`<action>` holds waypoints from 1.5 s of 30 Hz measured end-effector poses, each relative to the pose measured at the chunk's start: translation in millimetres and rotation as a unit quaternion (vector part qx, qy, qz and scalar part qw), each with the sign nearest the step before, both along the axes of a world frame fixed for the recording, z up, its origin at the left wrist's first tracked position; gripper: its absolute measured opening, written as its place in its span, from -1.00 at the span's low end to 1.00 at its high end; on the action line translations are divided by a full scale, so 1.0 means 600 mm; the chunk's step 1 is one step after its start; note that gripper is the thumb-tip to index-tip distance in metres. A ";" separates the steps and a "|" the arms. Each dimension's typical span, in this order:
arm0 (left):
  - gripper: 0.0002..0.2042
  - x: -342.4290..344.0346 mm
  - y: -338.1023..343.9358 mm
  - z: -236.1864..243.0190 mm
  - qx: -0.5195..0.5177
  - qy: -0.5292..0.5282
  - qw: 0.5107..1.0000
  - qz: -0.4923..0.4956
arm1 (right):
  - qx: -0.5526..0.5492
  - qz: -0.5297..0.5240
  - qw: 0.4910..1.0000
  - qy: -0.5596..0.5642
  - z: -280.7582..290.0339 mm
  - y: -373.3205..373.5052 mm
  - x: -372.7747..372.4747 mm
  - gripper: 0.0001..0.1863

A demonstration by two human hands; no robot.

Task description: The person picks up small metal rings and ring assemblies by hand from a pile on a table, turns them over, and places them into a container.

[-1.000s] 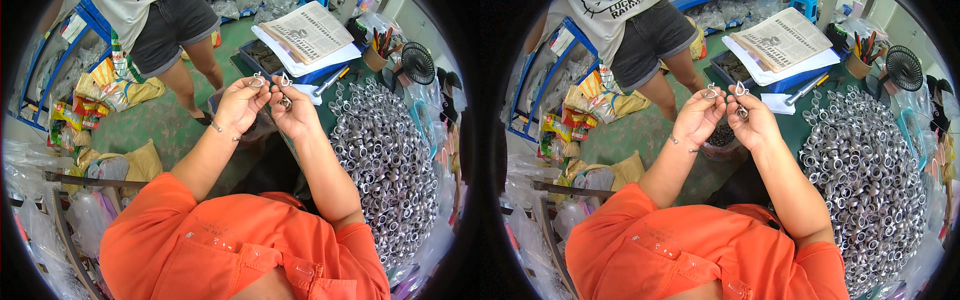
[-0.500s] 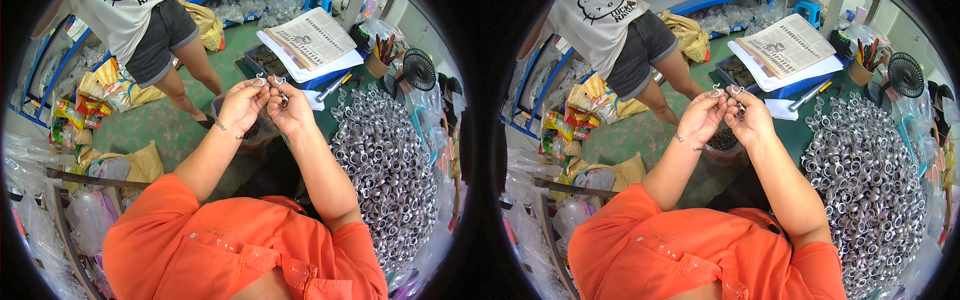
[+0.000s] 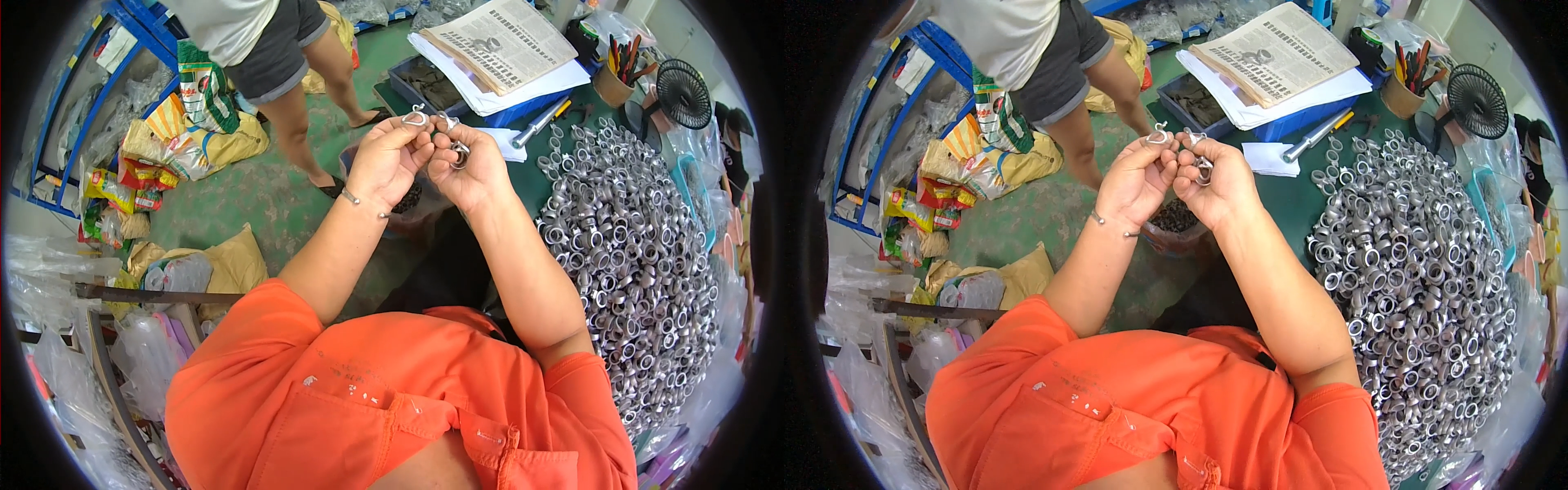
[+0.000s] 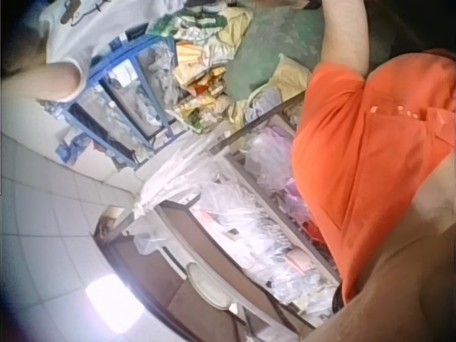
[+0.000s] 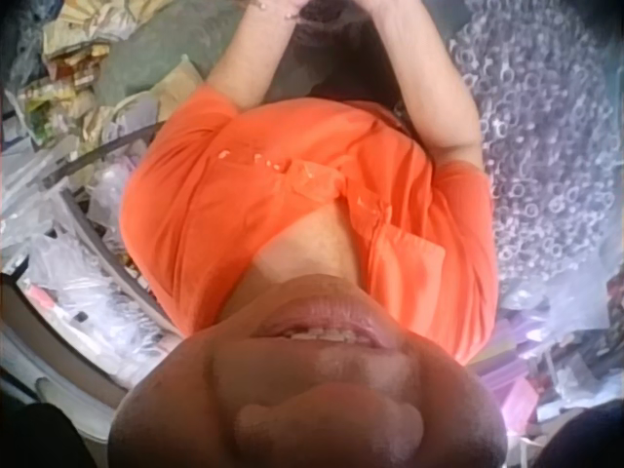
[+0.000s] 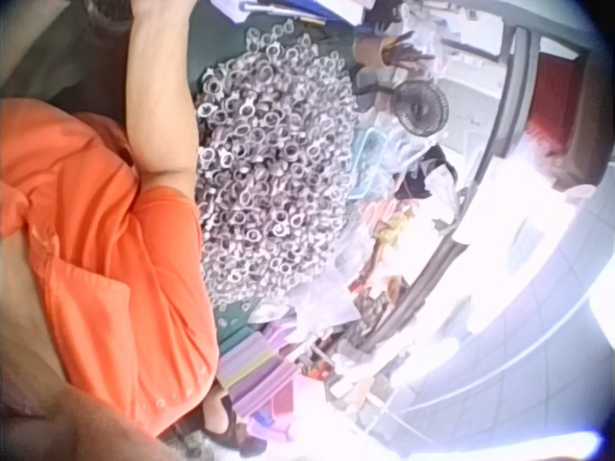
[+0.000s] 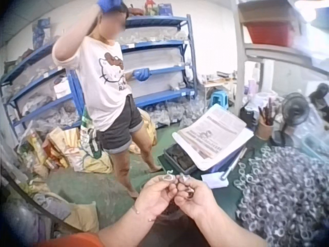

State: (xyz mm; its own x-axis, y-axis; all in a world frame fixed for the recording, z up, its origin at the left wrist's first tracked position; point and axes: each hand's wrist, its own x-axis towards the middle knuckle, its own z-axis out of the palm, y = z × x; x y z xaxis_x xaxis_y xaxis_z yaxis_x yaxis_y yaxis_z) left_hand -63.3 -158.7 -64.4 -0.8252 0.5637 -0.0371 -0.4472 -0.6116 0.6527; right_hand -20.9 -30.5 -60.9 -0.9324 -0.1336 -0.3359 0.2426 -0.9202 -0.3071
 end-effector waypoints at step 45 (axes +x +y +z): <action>-0.81 0.110 0.075 -0.022 -0.052 0.165 0.984 -0.054 | 0.031 -0.250 0.965 0.076 -0.032 0.066 0.145 -0.74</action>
State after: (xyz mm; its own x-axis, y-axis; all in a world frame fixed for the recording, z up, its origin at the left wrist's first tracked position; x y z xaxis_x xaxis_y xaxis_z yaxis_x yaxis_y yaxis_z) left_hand 2.8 -113.5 -77.7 -0.7379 0.6556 0.1604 -0.2598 -0.4952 0.8290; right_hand 66.0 8.9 -80.3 -0.9139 0.3621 -0.1834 -0.2796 -0.8891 -0.3624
